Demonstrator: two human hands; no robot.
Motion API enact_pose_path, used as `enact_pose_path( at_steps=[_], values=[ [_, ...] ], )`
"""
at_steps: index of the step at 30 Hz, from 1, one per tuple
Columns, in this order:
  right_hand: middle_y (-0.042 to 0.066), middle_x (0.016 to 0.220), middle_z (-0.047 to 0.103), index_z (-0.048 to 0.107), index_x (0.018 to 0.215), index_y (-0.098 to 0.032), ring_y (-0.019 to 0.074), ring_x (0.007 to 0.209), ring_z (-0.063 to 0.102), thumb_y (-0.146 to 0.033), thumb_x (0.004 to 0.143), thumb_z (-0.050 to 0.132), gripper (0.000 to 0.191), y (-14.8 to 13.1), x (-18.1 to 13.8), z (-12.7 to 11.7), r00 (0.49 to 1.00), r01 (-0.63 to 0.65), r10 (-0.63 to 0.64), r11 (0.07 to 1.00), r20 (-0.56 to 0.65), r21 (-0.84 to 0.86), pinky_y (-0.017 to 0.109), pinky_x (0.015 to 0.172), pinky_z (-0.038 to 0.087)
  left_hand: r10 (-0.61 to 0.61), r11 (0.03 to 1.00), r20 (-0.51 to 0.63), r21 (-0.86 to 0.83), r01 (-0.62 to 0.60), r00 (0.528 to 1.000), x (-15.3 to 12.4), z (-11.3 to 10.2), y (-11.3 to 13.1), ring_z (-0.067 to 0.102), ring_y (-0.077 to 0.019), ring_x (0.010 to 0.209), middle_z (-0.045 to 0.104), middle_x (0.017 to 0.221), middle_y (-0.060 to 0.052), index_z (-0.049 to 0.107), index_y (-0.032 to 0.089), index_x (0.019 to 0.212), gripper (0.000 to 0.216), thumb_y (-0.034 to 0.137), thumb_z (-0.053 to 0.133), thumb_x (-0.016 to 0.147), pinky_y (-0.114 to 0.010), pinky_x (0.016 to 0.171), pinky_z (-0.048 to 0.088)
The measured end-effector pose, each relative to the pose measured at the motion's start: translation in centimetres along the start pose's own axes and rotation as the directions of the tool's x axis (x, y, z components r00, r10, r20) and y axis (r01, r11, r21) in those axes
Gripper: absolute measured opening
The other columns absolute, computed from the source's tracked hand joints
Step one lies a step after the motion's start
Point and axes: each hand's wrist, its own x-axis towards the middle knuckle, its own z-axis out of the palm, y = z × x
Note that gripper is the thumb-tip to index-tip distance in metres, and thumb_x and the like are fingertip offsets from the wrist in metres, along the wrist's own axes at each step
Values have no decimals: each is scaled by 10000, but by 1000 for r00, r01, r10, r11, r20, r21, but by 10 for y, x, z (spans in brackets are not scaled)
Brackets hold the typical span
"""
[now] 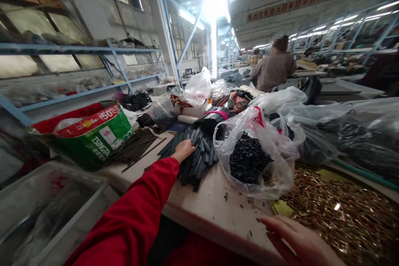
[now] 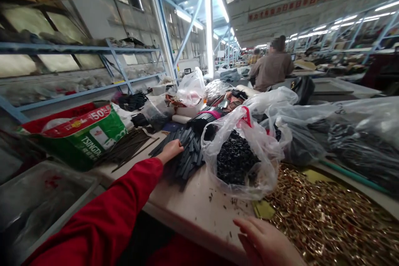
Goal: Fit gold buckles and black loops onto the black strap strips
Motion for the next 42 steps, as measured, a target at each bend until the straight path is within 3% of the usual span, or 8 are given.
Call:
enact_pose_path(
  at_steps=[7,13,20,24,28,35,38,42],
  values=[
    [92,918,671,582,1068,-202,203,809,640,-338,845,434,300,-21,31,25,943,-320,276,904,184,282,332,724,506,41,878,-61,-475,-65,997,-51,-27,25,624,-160,793,645,894,-64,516,155,908,235,363,483,806,-237,625,471],
    [44,789,621,401,1195,-186,129,542,568,-550,786,465,551,-35,53,36,808,-460,544,341,226,820,268,486,463,98,230,259,-945,231,961,-125,-9,52,603,-92,597,605,700,7,502,158,776,240,304,654,662,-165,505,432],
    [-52,559,519,479,720,-183,56,445,430,-406,640,688,316,-19,47,27,627,-408,741,52,239,911,182,424,338,173,154,322,-942,298,931,-179,36,53,627,-122,692,603,694,26,465,170,720,271,269,704,638,-200,609,468],
    [-80,498,457,441,672,-184,41,422,382,-355,584,708,329,-5,41,20,552,-455,740,-119,384,883,159,408,277,450,221,580,-809,544,679,-197,40,51,637,-158,772,644,892,-52,541,147,779,239,283,696,658,-217,641,469],
    [-78,472,444,457,670,-178,49,399,370,-397,671,629,278,-3,51,25,653,-615,614,89,444,783,177,404,272,522,265,745,-605,751,416,-202,46,58,634,-139,635,657,851,-89,519,149,1042,367,417,512,792,-211,536,456],
    [26,733,601,549,831,-166,143,647,556,-298,814,450,165,69,93,24,844,-535,534,836,46,123,262,604,408,316,216,715,-694,687,623,-183,58,63,489,-75,384,605,605,-17,500,113,1017,263,256,449,803,-170,375,341],
    [75,876,615,583,885,-163,169,773,579,-184,809,455,150,97,110,27,871,-406,483,815,96,-413,263,661,395,306,155,726,-676,720,616,-178,59,63,505,-80,396,617,624,-35,501,100,1013,248,209,409,809,-177,388,359],
    [117,881,606,590,885,-141,203,766,589,-186,816,470,145,110,116,39,851,-324,493,763,180,-559,272,612,372,314,78,737,-648,757,598,-177,62,63,527,-82,429,624,644,-49,495,93,1020,254,199,386,817,-164,391,364]
  ],
)
